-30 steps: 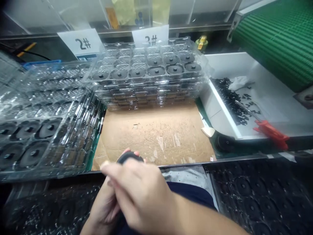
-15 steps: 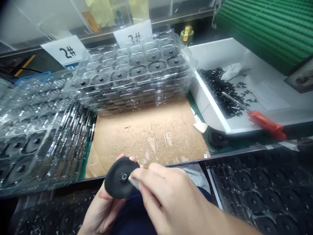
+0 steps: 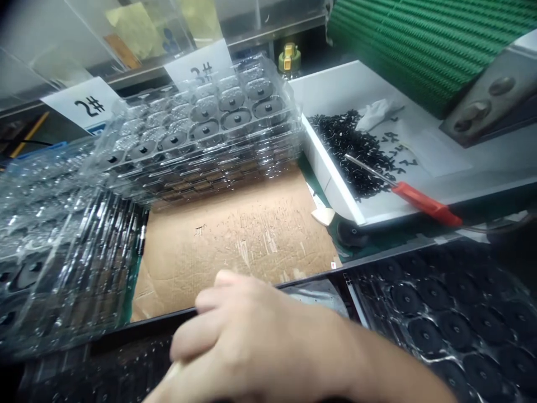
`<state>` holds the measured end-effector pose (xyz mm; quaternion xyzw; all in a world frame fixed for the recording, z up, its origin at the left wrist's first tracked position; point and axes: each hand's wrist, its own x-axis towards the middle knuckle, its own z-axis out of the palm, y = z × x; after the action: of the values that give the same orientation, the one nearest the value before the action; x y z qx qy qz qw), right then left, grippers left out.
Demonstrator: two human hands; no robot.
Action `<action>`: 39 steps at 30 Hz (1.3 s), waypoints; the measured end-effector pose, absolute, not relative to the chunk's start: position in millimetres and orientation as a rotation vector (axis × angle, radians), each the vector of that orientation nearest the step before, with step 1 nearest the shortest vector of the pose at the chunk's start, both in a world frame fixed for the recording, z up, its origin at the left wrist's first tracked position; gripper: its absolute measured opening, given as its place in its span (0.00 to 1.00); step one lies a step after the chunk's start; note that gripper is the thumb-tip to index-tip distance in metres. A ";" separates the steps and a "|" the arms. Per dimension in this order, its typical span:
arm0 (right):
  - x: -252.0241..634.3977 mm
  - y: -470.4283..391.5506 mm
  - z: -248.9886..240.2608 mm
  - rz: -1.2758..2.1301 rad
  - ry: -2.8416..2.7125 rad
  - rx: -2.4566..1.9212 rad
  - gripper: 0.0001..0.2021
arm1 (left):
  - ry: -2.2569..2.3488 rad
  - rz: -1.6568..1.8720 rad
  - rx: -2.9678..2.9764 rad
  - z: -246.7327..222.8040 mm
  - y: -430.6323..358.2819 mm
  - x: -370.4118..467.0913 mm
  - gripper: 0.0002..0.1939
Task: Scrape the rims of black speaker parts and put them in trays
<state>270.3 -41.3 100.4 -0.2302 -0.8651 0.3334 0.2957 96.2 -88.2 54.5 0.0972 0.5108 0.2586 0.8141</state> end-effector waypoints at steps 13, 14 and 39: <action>253.1 -55.5 -53.5 0.792 -1.827 -1.682 0.21 | 0.386 0.525 0.068 49.7 -68.0 83.3 0.27; 249.5 -59.0 -57.2 0.765 -1.823 -1.699 0.21 | 0.392 0.548 0.070 47.5 -68.1 80.1 0.27; 167.6 -65.2 87.9 0.573 -1.941 -1.013 0.15 | 0.812 1.109 0.253 40.9 -71.9 41.6 0.28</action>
<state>167.6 -65.2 87.9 -0.4053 -0.7761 0.2294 0.4253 41.6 -71.9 40.9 0.1165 0.3736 0.5103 0.7658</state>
